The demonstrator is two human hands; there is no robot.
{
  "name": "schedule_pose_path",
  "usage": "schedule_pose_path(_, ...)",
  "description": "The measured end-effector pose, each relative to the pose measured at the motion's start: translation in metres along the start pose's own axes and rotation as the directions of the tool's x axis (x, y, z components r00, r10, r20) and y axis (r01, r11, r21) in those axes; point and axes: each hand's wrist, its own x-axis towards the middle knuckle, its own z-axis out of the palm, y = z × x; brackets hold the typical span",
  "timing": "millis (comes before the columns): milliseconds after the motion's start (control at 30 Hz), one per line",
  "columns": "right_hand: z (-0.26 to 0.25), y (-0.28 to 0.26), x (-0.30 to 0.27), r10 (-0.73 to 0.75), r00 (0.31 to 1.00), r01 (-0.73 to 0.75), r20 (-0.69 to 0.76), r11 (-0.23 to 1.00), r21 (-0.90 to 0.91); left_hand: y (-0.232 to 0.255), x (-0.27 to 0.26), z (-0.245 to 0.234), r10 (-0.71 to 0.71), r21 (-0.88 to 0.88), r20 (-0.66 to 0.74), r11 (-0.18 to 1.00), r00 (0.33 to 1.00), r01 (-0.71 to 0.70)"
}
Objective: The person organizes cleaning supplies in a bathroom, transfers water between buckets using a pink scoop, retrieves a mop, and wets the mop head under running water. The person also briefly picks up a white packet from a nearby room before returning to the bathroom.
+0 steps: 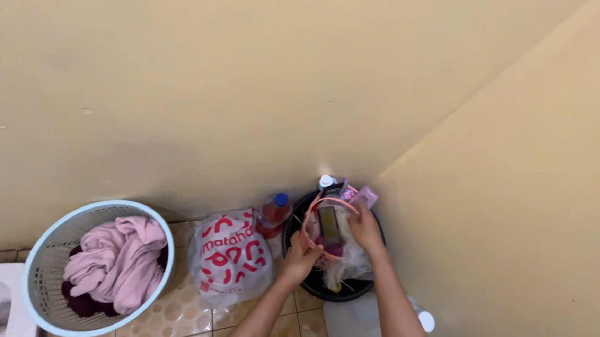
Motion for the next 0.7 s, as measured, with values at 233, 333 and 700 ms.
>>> schedule_pose_path(233, 0.005, 0.028, 0.036, 0.069, 0.973, -0.065, -0.222, 0.998, 0.026, -0.002, 0.020, 0.044, 0.002, 0.006, -0.151, 1.000, 0.988, -0.001)
schedule_pose_path(333, 0.026, 0.102, 0.076, 0.335, 0.895, -0.248, -0.295, 0.923, 0.294, -0.020, 0.039, 0.052, -0.099, 0.117, -0.290, 0.983, 0.952, 0.138)
schedule_pose_path(700, 0.061, 0.153, 0.078, 0.473, 0.879, -0.458, 0.064, 0.798, 0.391, -0.028, 0.055, 0.029, -0.019, 0.186, -0.340, 0.979, 0.940, 0.087)
